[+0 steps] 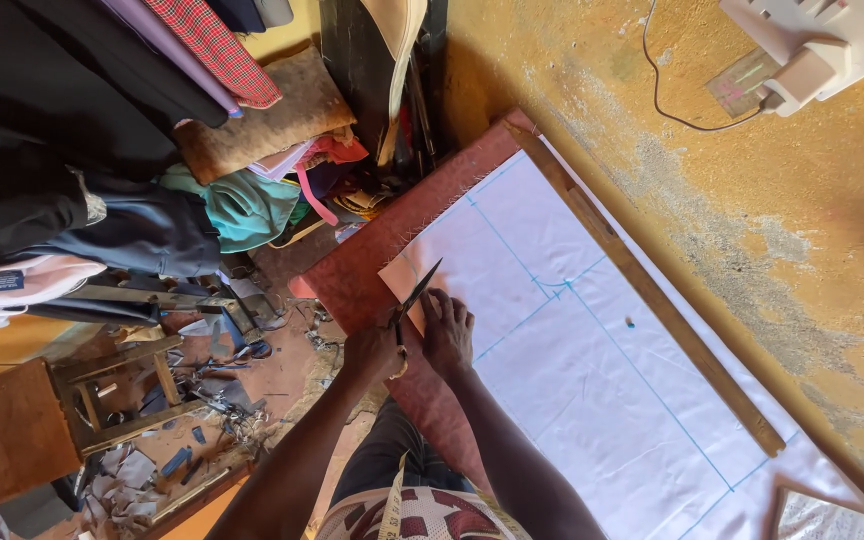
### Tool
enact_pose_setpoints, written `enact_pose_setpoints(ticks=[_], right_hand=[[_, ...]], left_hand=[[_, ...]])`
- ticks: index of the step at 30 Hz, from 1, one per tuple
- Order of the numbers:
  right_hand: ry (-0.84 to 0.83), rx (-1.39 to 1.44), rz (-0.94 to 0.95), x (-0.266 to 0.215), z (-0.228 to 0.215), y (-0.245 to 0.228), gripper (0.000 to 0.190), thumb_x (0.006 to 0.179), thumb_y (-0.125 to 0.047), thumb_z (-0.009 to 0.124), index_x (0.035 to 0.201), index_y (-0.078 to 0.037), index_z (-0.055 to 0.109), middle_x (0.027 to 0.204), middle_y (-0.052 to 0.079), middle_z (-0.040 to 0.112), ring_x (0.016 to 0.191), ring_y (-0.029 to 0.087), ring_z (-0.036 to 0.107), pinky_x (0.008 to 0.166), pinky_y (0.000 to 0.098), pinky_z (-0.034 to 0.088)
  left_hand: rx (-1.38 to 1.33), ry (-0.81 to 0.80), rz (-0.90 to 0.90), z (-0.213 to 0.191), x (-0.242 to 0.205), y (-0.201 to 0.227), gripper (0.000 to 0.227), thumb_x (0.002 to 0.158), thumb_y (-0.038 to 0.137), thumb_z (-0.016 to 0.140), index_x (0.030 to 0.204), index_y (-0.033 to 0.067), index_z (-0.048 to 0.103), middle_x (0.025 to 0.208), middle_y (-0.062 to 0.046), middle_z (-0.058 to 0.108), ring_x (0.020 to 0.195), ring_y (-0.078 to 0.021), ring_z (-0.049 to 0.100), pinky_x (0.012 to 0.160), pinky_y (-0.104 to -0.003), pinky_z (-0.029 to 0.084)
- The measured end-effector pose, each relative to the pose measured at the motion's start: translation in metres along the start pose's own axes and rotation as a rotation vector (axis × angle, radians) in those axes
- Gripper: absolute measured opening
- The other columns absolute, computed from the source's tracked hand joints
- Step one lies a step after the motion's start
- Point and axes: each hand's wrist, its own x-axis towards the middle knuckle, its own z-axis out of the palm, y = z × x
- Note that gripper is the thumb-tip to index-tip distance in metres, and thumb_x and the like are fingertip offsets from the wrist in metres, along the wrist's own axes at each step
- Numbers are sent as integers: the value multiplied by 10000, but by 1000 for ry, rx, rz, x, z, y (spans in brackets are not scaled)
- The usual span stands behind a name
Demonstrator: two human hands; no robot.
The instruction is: Cutting a piece of white fabric with scissors along a marked blue line on a tailoring table.
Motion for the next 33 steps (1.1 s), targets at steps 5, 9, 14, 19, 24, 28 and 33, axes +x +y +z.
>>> enact_pose_setpoints(ticks=[5,9,14,19,24,28,33], right_hand=[[-25,1,20,1,-4,-3,769,960,-147,625,1660,-325,362,1577,-8,347,1356,291,377,1040,451,360],[-31,-2,23,0,-13,-8,723,995,-146,599,1657,-326,369,1572,-6,340,1355,288,369,1040,447,355],[72,18,-37,1,-11,-7,765,940,-126,639,1644,-309,404,1545,9,353,1313,296,385,994,452,376],[118,39,-41,2,-2,1,741,949,-125,645,1634,-311,432,1522,-3,384,1290,278,408,966,438,386],[391,211,-44,-15,0,30,555,902,-134,742,1442,-240,676,1406,-13,610,1289,269,573,935,422,461],[517,152,-15,-62,-16,64,467,907,-165,763,1371,-201,726,1385,27,659,1304,296,601,980,433,465],[572,-66,81,-140,-24,103,502,949,-320,726,1427,-173,674,1472,57,640,1372,309,597,1035,465,457]], left_hand=[[-56,-44,-69,72,27,-28,361,827,304,645,990,12,782,919,-184,792,978,-420,787,837,-577,640],[-89,-53,-115,102,32,-39,374,824,308,651,1002,14,798,950,-178,799,1002,-405,791,866,-567,639],[-161,-55,-119,91,26,-31,369,807,334,710,959,13,809,948,-221,793,1018,-445,779,881,-586,629],[-178,-46,-118,86,23,-27,393,812,344,716,971,-4,806,954,-232,790,1028,-450,776,891,-582,626],[-148,-109,-158,85,27,-27,440,847,378,699,1020,-11,807,999,-200,798,1062,-419,775,895,-569,627],[-125,-110,-157,82,33,-22,396,818,385,711,985,44,821,953,-171,794,1037,-399,779,876,-576,629],[-55,-36,-105,78,34,-20,370,845,318,636,965,25,828,950,-150,812,1034,-359,793,846,-535,646]])
